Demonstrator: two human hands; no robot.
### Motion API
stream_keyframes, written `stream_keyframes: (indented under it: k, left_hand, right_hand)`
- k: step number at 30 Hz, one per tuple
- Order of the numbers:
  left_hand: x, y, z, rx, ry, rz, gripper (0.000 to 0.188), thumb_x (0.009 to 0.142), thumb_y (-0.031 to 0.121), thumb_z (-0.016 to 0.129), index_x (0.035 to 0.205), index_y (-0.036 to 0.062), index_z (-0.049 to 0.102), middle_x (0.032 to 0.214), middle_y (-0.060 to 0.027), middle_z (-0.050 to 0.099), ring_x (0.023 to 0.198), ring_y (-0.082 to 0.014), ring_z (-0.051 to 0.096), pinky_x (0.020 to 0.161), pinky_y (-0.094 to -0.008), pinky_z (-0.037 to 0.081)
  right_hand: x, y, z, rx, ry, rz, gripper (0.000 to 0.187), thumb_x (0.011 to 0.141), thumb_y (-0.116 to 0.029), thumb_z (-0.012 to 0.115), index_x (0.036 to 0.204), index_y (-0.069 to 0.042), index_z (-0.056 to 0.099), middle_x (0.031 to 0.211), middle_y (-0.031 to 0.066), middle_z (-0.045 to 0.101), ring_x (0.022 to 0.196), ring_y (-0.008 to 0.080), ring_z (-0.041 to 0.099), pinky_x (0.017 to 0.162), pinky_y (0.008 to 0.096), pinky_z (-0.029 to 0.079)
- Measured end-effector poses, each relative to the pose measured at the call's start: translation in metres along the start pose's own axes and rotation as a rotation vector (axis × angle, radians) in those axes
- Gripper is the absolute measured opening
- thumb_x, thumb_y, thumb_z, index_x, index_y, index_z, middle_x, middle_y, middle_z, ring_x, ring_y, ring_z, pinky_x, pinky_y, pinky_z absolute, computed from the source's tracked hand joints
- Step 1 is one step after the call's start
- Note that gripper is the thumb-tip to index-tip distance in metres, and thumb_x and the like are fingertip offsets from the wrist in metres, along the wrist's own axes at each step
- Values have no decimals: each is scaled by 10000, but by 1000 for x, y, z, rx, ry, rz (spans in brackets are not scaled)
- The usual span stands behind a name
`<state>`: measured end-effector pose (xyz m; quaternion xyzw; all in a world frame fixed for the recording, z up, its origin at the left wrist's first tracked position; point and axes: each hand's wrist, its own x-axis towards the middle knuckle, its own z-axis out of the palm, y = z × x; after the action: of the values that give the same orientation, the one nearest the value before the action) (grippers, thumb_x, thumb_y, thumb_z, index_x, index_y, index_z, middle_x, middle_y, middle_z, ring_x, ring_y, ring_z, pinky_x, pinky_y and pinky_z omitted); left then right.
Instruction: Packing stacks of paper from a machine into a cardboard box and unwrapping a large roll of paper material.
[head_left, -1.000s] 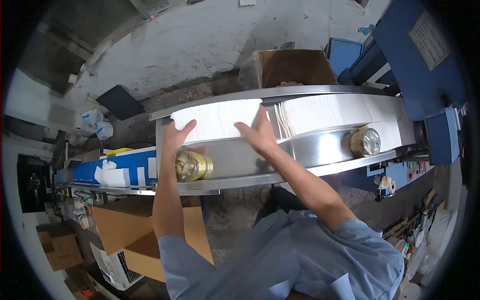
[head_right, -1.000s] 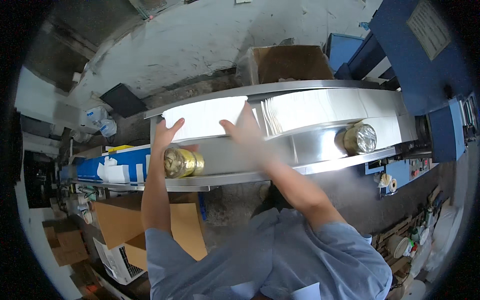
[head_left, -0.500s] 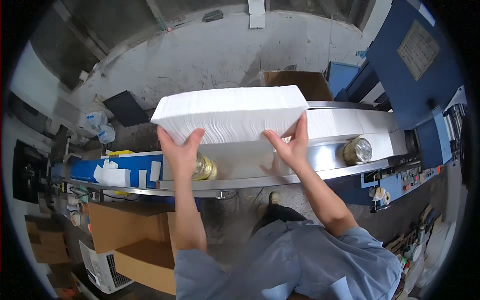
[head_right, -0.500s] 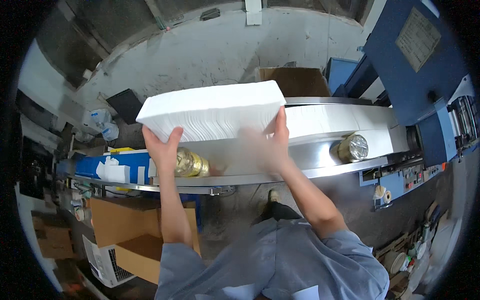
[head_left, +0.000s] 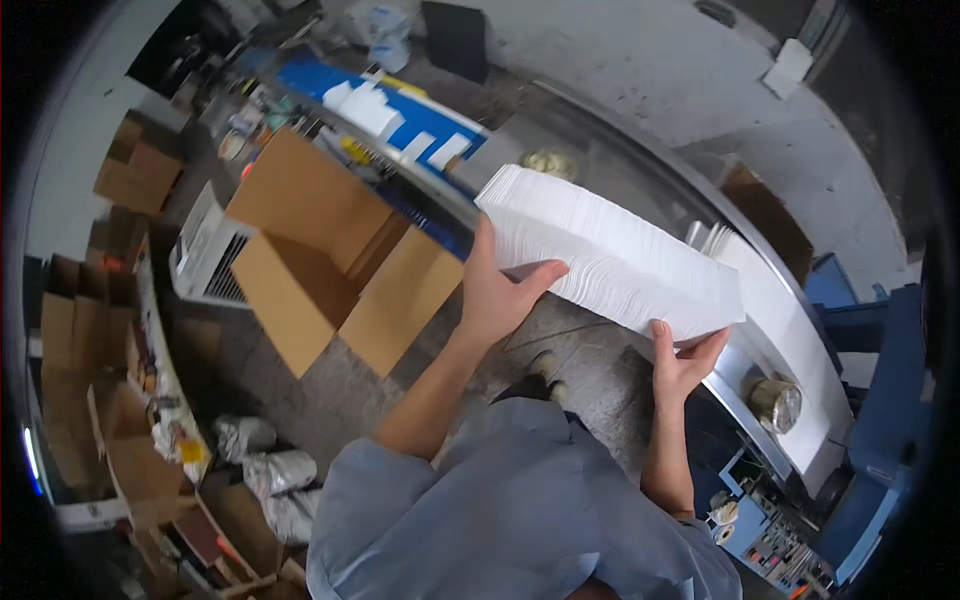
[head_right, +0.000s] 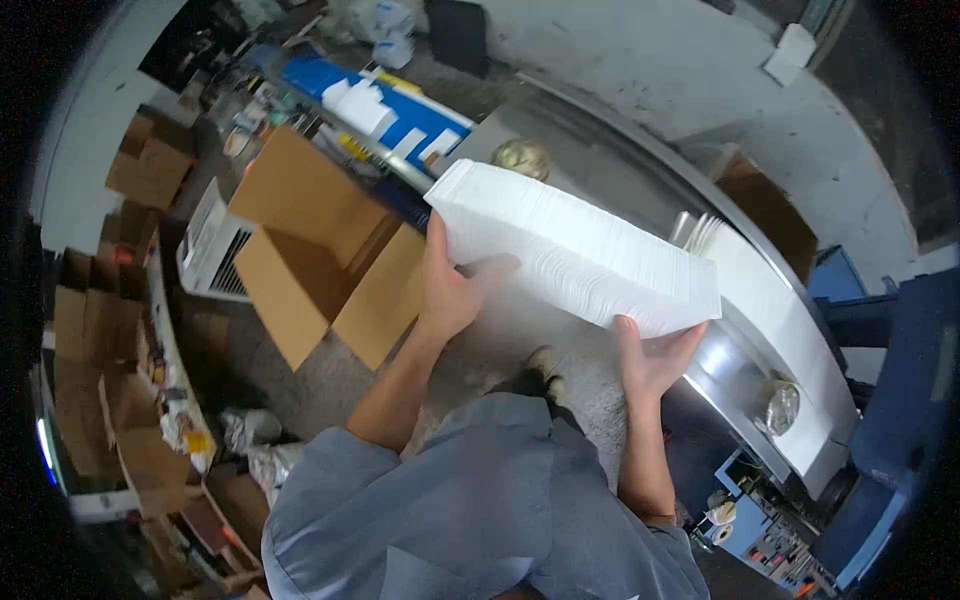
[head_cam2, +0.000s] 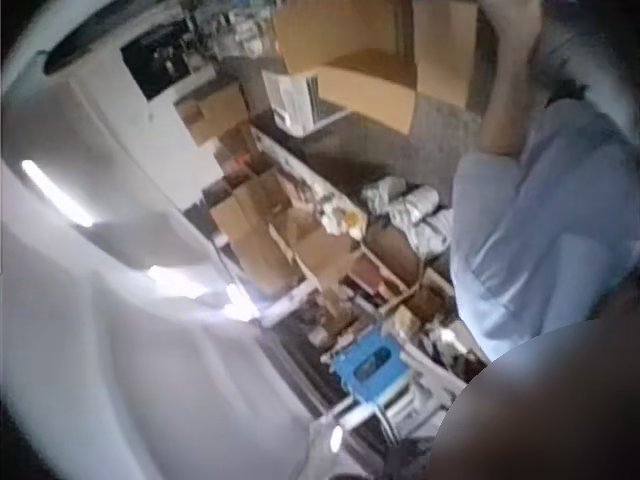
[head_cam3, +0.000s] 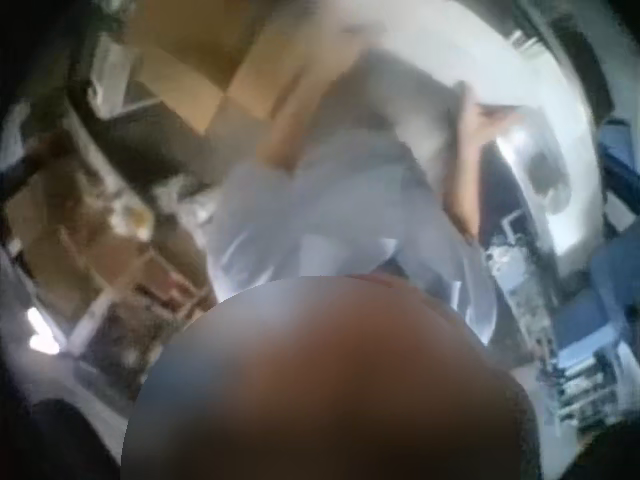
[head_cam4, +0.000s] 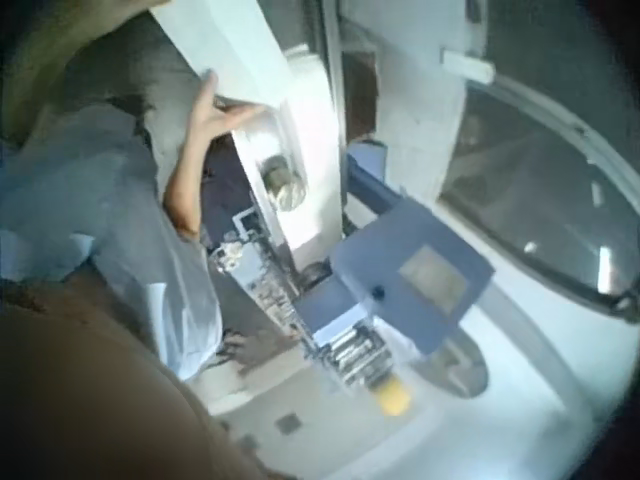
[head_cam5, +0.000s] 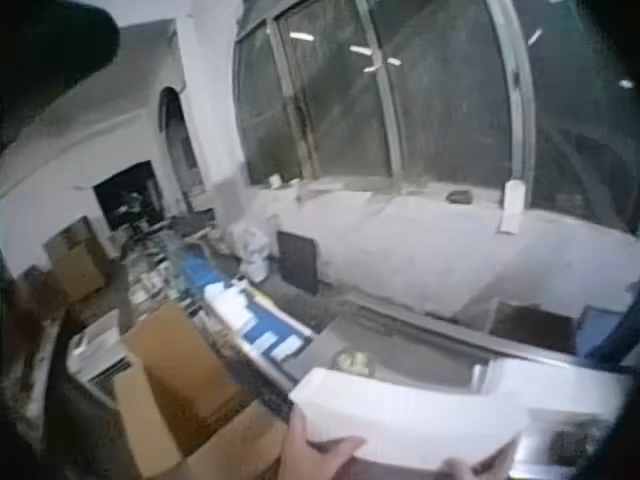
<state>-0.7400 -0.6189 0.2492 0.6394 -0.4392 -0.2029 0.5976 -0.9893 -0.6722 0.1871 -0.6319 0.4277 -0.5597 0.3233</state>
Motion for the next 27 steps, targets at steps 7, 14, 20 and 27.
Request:
stream_keyframes:
  k: [7,14,20,27]
  left_hand:
    - [-70,-4,-55,146,98,-93,719,741,205,825,1291,-30,426,1168,-181,580,1088,-290,576,941,-390,446]
    - [-122,2,-139,150,309,-119,727,744,216,830,1290,-44,428,1208,-185,540,1115,-285,547,968,-379,427]
    - [-175,-23,-263,47,577,-175,728,761,135,809,1345,-39,411,1197,-158,591,1110,-260,573,975,-368,446]
    - [-225,-49,-397,-63,842,-111,690,766,25,764,1354,-15,405,1215,-110,575,1099,-197,571,947,-327,464]
  right_hand:
    - [-48,-12,18,133,-123,160,916,772,-77,792,1465,81,215,1414,191,390,1297,249,399,1088,352,301]
    - [-83,-58,72,243,-343,71,944,752,-82,802,1477,76,217,1413,186,400,1292,243,405,1081,350,310]
    - [-139,-110,182,304,-578,16,937,751,-86,804,1475,69,229,1373,173,448,1244,226,446,1052,338,342]
    - [-208,-185,315,368,-852,-80,921,743,-39,791,1469,70,235,1342,170,457,1241,237,445,1056,355,353]
